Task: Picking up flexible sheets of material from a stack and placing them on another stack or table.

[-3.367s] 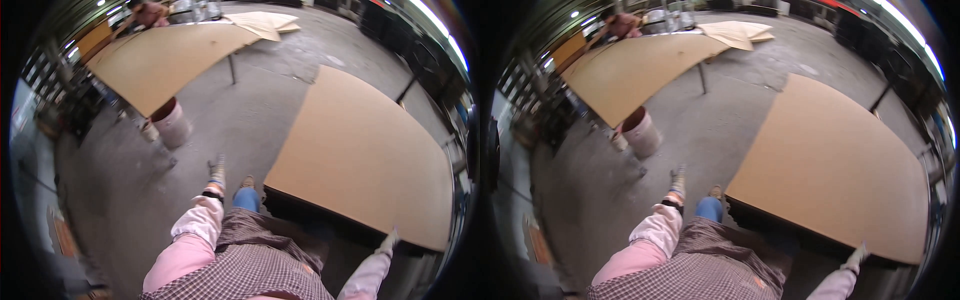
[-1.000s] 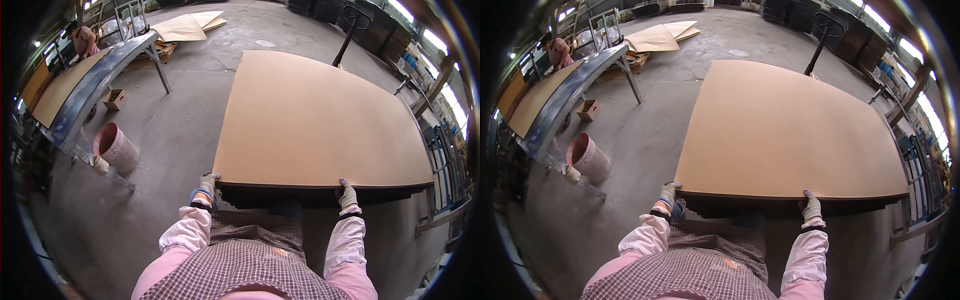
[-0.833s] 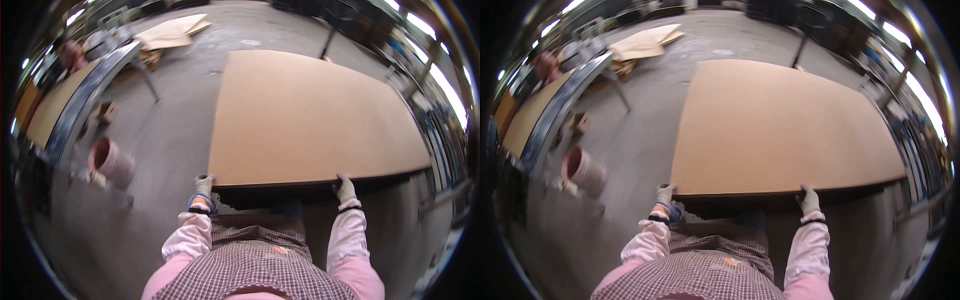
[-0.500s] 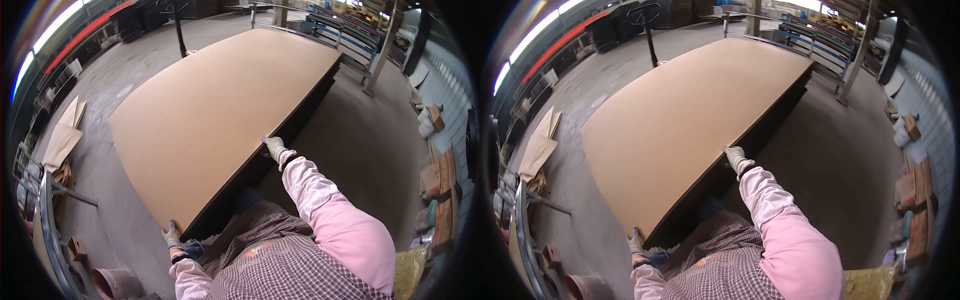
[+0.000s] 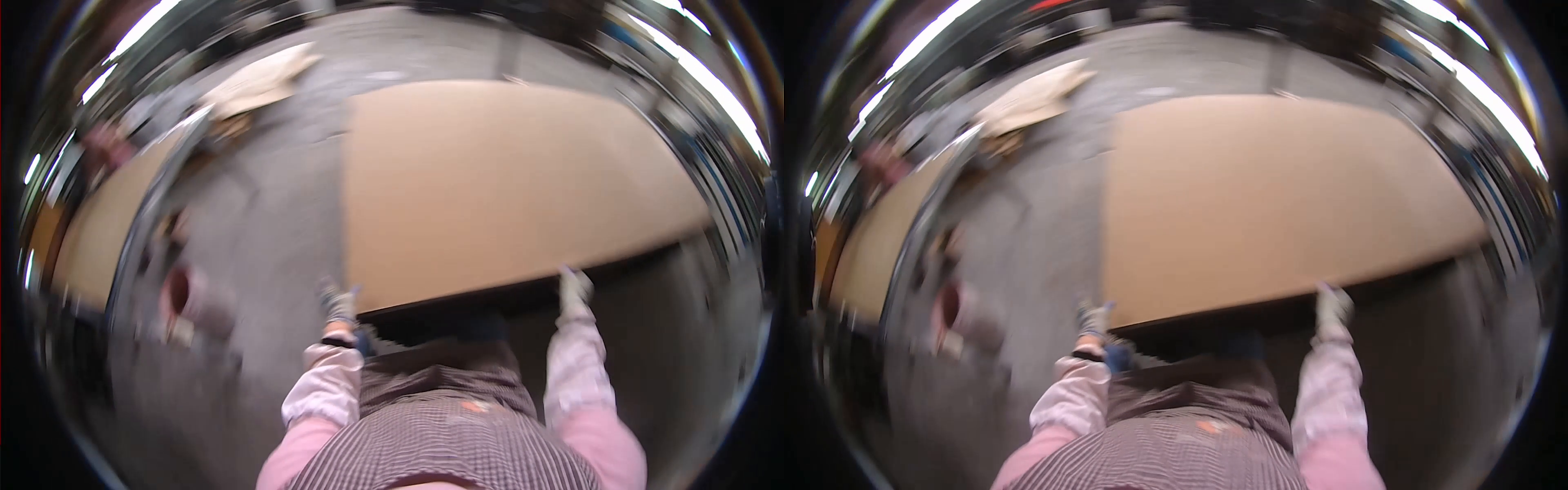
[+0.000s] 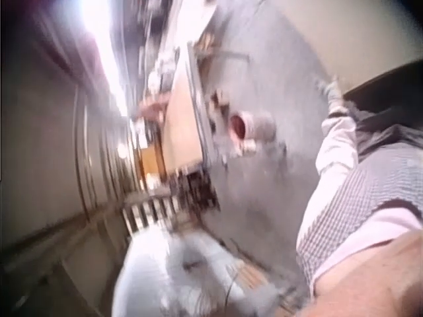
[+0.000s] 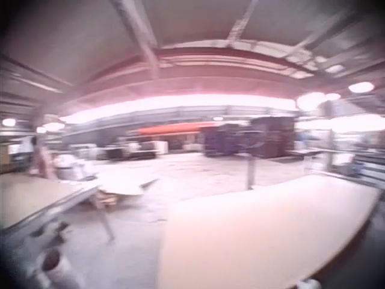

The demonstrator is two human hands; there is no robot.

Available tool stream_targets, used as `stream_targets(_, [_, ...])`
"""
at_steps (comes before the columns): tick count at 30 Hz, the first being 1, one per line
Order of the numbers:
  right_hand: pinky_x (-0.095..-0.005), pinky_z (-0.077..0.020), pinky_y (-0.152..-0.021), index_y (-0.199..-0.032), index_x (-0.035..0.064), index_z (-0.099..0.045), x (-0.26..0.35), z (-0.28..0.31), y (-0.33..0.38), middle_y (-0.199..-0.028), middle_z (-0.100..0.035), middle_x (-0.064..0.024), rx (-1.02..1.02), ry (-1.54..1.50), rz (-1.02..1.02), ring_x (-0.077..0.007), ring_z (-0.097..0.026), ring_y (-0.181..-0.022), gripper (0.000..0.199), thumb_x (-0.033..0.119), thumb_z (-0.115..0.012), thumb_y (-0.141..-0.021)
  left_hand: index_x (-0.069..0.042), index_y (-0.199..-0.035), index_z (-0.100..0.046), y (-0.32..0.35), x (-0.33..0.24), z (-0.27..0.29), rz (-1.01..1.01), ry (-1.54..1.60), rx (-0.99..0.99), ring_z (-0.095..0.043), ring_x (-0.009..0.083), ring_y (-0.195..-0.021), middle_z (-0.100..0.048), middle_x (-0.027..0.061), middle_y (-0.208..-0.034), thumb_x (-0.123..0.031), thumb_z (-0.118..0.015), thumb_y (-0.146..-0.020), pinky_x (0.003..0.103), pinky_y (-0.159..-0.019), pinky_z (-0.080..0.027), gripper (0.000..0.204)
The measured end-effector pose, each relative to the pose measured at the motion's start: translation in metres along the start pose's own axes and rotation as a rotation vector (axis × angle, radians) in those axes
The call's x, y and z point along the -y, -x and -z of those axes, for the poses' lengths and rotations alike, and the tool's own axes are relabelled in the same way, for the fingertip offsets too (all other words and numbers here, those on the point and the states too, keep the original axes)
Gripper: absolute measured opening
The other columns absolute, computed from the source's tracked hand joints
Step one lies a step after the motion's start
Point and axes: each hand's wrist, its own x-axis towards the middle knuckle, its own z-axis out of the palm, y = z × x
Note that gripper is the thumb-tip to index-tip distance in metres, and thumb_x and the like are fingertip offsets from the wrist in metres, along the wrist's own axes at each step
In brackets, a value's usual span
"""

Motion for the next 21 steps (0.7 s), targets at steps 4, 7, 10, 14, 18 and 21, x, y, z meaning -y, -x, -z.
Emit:
stream_targets(4, [-0.0206, -0.0383, -0.037, -0.078, 0.004, -0.052, -0.015, 0.017, 0.026, -0.058, -0.053, -0.0027, -0.08, -0.174, 0.061, -0.0096, -0.049, -0.044, 0.02, 0.023, -0.06, -0.076, -0.008, -0.125, -0.027, -0.011, 0.023, 0.013, 0.252, 0.617, -0.211, -0.048, 0.0222, -0.099, -0.045, 0.0164, -0.111, -0.028, -0.073, -0.06, 0.032, -0.083, -0.04, 0.082])
stream_targets(7, [-0.0201, -0.0368, -0.035, -0.075, 0.0103, -0.052, -0.021, -0.008, 0.036, -0.057, -0.053, 0.0, 0.063, -0.297, 0.141, -0.0097, -0.05, -0.043, 0.015, 0.024, -0.059, -0.077, -0.013, -0.121, -0.033, -0.014, 0.104, 0.066, 0.515, 0.968, -0.319, -0.054, 0.018, -0.08, -0.051, 0.0122, -0.1, -0.024, -0.074, -0.061, 0.027, -0.068, -0.045, 0.074])
stream_targets(10, [-0.0219, -0.0413, -0.04, -0.078, 0.0114, -0.053, 0.002, -0.049, 0.061, -0.061, -0.055, -0.0007, 0.204, -0.362, 0.096, -0.0111, -0.052, -0.048, 0.011, 0.02, -0.059, -0.077, -0.014, -0.111, -0.042, 0.018, 0.15, 0.123, 0.609, 1.251, -0.466, -0.055, 0.0184, -0.072, -0.053, 0.0064, -0.089, -0.028, -0.069, -0.066, 0.028, -0.062, -0.045, 0.054])
stream_targets(14, [-0.023, -0.0428, -0.046, -0.078, 0.0101, -0.052, 0.037, -0.086, 0.095, -0.059, -0.053, -0.0012, 0.362, -0.507, 0.101, -0.011, -0.05, -0.05, 0.008, 0.016, -0.057, -0.078, -0.016, -0.106, -0.045, 0.036, 0.22, 0.172, 0.562, 1.399, -0.553, -0.053, 0.0224, -0.082, -0.052, 0.0043, -0.092, -0.033, -0.062, -0.071, 0.037, -0.071, -0.041, 0.042])
stream_targets(18, [-0.0234, -0.0422, -0.045, -0.077, 0.0094, -0.052, 0.046, -0.099, 0.091, -0.058, -0.052, -0.0014, 0.386, -0.415, 0.125, -0.0114, -0.05, -0.048, 0.007, 0.014, -0.057, -0.077, -0.017, -0.102, -0.048, 0.037, 0.259, 0.201, 0.593, 1.502, -0.665, -0.052, 0.0215, -0.08, -0.052, 0.0029, -0.091, -0.037, -0.063, -0.069, 0.037, -0.074, -0.039, 0.041])
stream_targets(21, [-0.0258, -0.0424, -0.04, -0.082, 0.0145, -0.054, 0.033, -0.113, 0.076, -0.063, -0.059, -0.0032, 0.407, -0.433, 0.136, -0.0149, -0.054, -0.048, 0.01, 0.021, -0.059, -0.076, -0.017, -0.101, -0.05, 0.033, 0.273, 0.215, 0.633, 1.542, -0.687, -0.051, 0.0231, -0.084, -0.051, 0.0038, -0.093, -0.041, -0.064, -0.067, 0.038, -0.076, -0.039, 0.043])
